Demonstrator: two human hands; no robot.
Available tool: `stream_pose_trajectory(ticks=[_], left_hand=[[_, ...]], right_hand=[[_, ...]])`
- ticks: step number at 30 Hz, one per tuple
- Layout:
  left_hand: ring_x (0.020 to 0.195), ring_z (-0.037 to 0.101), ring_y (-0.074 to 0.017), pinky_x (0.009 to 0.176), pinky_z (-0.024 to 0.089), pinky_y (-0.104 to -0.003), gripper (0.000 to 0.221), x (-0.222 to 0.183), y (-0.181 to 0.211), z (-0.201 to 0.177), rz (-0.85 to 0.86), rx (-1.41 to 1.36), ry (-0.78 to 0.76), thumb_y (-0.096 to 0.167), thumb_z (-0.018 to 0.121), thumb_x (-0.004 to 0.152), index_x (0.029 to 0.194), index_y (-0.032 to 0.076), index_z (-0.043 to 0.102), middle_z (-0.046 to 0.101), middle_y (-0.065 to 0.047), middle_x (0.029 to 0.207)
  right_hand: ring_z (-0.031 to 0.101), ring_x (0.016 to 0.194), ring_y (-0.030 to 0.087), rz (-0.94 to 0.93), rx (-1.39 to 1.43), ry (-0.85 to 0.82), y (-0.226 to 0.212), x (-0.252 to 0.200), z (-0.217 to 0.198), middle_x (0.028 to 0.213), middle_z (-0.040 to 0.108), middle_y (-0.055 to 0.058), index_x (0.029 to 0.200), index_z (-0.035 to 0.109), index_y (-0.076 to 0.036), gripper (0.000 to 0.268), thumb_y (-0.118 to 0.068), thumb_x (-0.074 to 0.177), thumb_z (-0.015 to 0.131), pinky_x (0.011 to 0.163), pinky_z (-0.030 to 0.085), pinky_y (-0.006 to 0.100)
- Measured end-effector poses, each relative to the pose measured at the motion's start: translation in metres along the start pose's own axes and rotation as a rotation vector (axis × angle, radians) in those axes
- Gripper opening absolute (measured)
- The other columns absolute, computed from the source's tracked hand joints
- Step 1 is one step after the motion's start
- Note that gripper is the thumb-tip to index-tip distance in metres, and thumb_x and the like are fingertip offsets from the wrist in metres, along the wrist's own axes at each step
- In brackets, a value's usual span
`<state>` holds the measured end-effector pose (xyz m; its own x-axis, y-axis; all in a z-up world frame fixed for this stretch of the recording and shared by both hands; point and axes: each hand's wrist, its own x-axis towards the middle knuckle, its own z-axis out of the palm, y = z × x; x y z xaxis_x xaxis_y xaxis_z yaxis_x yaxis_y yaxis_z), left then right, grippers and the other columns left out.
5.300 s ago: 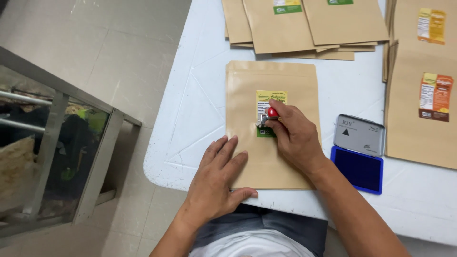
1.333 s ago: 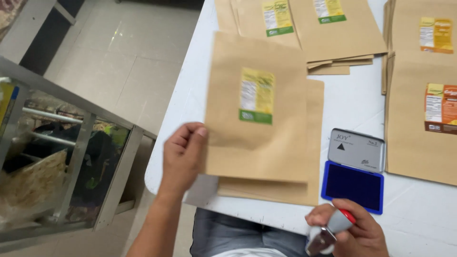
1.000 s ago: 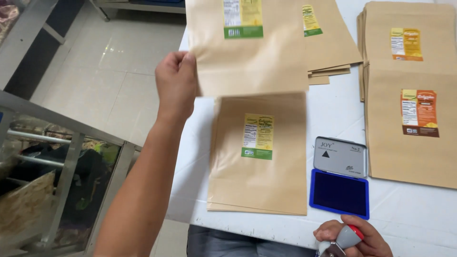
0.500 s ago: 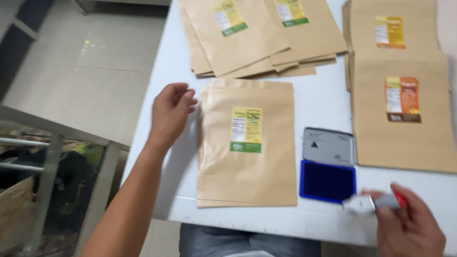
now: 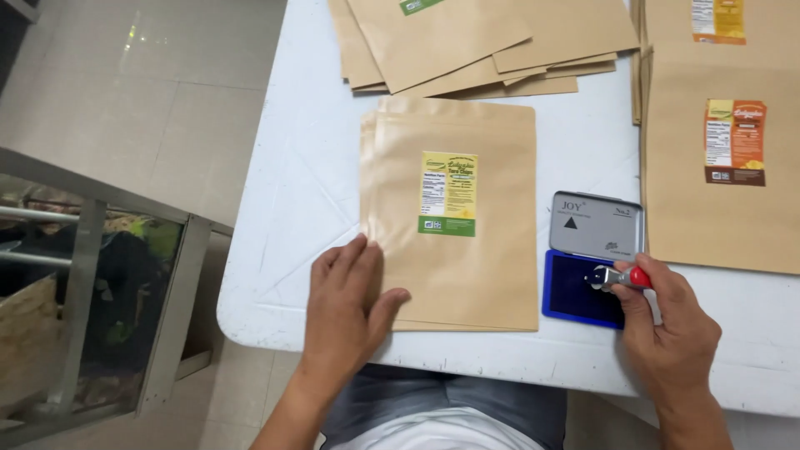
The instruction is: Stamping labels onto brown paper bags using a hand stamp and ink pad at a packaging station.
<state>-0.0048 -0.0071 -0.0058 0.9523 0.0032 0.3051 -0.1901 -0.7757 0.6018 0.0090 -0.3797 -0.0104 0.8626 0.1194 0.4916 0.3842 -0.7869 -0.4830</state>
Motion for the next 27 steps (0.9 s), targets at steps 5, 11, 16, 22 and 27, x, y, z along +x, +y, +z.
stream_pose_trajectory(ticks=[5, 11, 16, 22, 27], left_hand=[[0.119, 0.051, -0.0453, 0.107, 0.047, -0.052, 0.052, -0.011, 0.002, 0.004, 0.161, 0.077, 0.068, 0.039, 0.070, 0.096, 0.121, -0.006, 0.064, 0.062, -0.027, 0.135], [0.130, 0.049, -0.0526, 0.111, 0.046, -0.059, 0.062, -0.029, 0.008, 0.006, 0.196, 0.119, 0.106, 0.045, 0.063, 0.099, 0.122, -0.013, 0.062, 0.060, -0.032, 0.135], [0.137, 0.048, -0.0528, 0.114, 0.046, -0.056, 0.059, -0.032, 0.008, 0.003, 0.220, 0.106, 0.161, 0.043, 0.068, 0.098, 0.118, -0.012, 0.066, 0.060, -0.029, 0.138], [0.145, 0.044, -0.0464, 0.120, 0.037, -0.059, 0.069, -0.037, -0.002, -0.001, 0.323, 0.056, 0.022, 0.055, 0.070, 0.096, 0.137, 0.001, 0.061, 0.055, -0.018, 0.150], [0.135, 0.056, -0.0419, 0.116, 0.042, -0.059, 0.055, -0.035, -0.003, 0.002, 0.320, -0.045, 0.052, 0.043, 0.076, 0.095, 0.120, -0.005, 0.068, 0.066, -0.021, 0.134]], right_hand=[[0.068, 0.117, 0.029, 0.120, -0.011, -0.058, -0.014, 0.012, -0.009, 0.126, 0.072, 0.021, 0.142, 0.063, 0.012, 0.041, 0.000, 0.103, 0.071, 0.102, 0.055, 0.038], [0.070, 0.112, 0.030, 0.049, 0.210, -0.045, -0.056, 0.054, 0.024, 0.122, 0.071, 0.025, 0.142, 0.057, 0.011, 0.042, 0.005, 0.102, 0.069, 0.103, 0.057, 0.038], [0.073, 0.106, 0.021, -0.084, 0.186, -0.142, -0.094, 0.096, 0.076, 0.120, 0.075, 0.009, 0.137, 0.063, -0.003, 0.040, -0.010, 0.099, 0.074, 0.094, 0.055, 0.033], [0.070, 0.106, 0.022, -0.066, 0.280, -0.241, -0.114, 0.115, 0.117, 0.120, 0.071, 0.010, 0.139, 0.061, -0.008, 0.039, -0.006, 0.100, 0.067, 0.096, 0.054, 0.033], [0.070, 0.110, 0.024, -0.168, 0.266, -0.206, -0.110, 0.114, 0.127, 0.120, 0.071, 0.010, 0.140, 0.059, -0.006, 0.039, -0.003, 0.102, 0.068, 0.098, 0.055, 0.034]])
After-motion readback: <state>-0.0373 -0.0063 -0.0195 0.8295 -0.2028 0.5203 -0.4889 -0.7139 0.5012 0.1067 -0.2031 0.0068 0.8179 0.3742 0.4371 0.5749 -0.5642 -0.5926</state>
